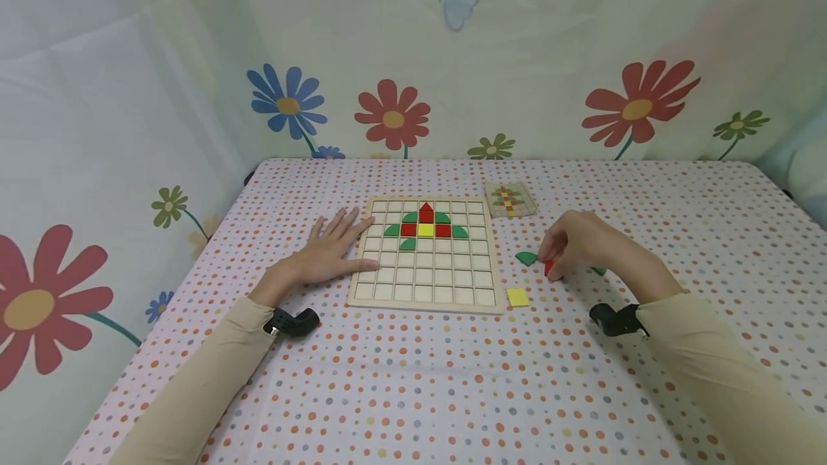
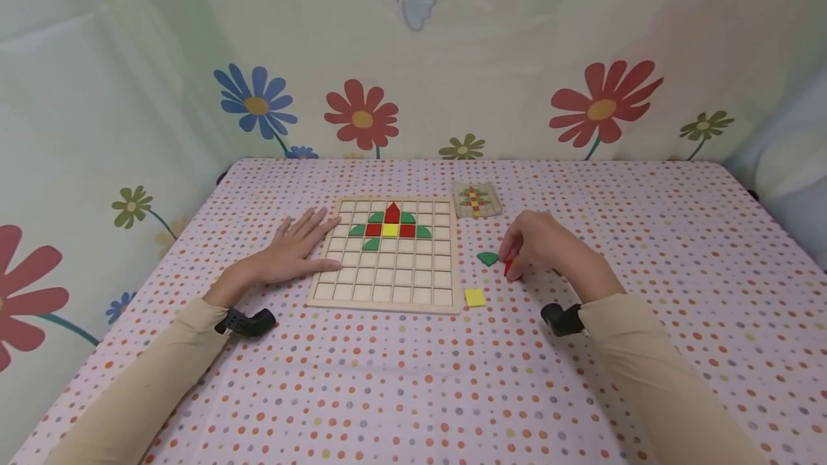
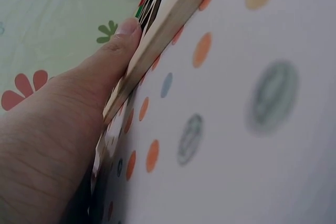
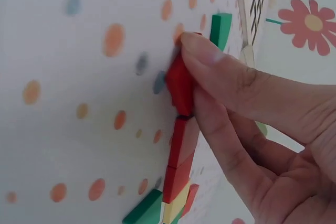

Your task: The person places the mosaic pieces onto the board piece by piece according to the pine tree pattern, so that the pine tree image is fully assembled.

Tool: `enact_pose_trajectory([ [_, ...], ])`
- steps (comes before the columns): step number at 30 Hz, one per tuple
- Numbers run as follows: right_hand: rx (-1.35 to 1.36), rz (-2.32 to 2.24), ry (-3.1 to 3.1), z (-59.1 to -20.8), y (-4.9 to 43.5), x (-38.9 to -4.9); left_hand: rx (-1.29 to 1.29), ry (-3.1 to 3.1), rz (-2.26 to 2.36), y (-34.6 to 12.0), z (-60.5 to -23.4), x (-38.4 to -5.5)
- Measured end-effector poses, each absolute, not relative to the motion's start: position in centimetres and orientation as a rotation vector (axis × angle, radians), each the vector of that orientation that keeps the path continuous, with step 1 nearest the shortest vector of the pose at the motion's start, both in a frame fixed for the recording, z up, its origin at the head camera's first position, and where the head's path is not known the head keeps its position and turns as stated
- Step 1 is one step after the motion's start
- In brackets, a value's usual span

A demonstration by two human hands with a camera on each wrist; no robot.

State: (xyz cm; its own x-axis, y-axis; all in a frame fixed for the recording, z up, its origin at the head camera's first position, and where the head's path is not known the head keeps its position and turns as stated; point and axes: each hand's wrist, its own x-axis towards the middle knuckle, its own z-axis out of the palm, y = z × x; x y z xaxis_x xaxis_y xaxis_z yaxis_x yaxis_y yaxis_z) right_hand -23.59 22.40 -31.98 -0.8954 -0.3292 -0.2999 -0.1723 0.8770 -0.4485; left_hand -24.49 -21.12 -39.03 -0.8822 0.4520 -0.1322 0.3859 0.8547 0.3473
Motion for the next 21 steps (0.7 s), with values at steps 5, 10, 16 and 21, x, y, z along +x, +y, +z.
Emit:
enact_pose_trajectory([
  [5,-0.333,-0.556,2.663,-31.8,22.2,-23.8,0.641,2.817,0.457,-21.1,-38.6,-24.3],
  [10,-0.294,-0.584,2.664,-32.1,22.3,-23.5,0.63,2.82,0.424,-21.0,-38.4,-24.3],
  [16,-0.305,-0.659,2.688,-32.4,22.8,-22.8,0.634,2.815,0.438,-21.0,-38.5,-24.3],
  [21,-0.349,-0.692,2.724,-32.9,23.1,-22.3,0.637,2.811,0.468,-21.1,-38.4,-24.1],
])
